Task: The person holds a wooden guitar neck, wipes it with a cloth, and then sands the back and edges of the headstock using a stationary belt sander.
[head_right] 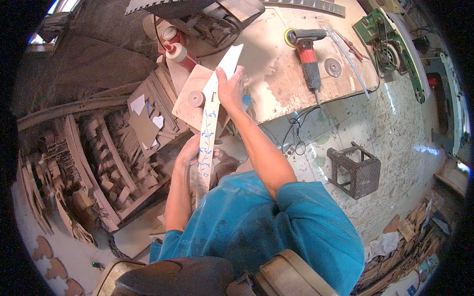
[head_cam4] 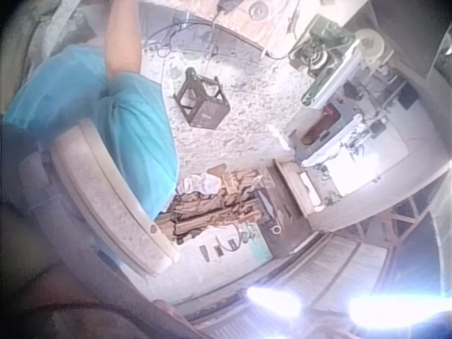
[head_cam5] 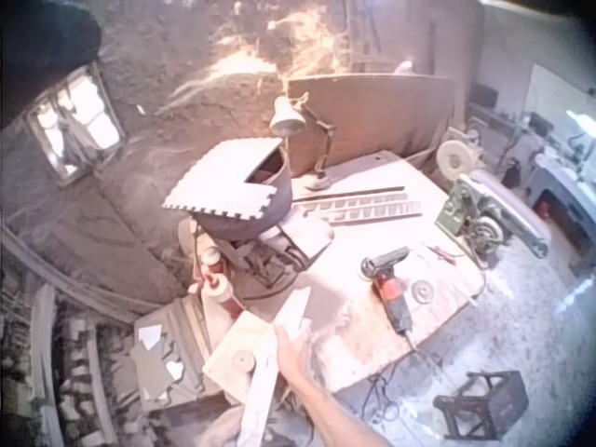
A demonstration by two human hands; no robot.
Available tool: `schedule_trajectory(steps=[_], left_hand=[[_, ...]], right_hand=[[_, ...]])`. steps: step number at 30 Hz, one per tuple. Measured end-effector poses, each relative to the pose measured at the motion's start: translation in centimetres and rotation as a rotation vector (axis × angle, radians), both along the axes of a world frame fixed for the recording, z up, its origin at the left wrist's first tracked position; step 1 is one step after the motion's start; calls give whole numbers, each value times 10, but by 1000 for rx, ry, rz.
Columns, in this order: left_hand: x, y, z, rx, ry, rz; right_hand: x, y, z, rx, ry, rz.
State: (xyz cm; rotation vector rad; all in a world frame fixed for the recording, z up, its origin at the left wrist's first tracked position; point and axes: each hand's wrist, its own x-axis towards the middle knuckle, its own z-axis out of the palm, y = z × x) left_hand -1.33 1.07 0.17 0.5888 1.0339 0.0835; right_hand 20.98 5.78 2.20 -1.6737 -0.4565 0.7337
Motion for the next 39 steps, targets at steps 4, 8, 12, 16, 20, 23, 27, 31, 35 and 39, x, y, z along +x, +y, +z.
schedule_trajectory(steps=[4,8,12,16,20,23,27,31,35,39], left_hand=[[4,-1,6,2,26,15],[6,-1,8,-5,5,68],[3,-3,0,8,-19,68],[6,-6,5,29,-6,87],[3,-6,2,29,18,95],[7,-7,6,59,33,124],[9,-10,9,118,93,138],[11,-11,15,156,122,135],[11,-10,14,176,165,122],[14,-9,18,173,188,128]], right_hand=[[-2,-3,-9,21,5,-11],[-1,-5,-11,35,-39,-1],[-1,-5,-14,32,-30,-13],[-1,-7,-15,38,-10,-3],[1,2,-24,76,6,15],[4,7,-27,80,29,33],[5,15,-38,133,164,53],[7,22,-45,253,322,83],[9,30,-46,258,376,63],[10,35,-37,226,387,52]])
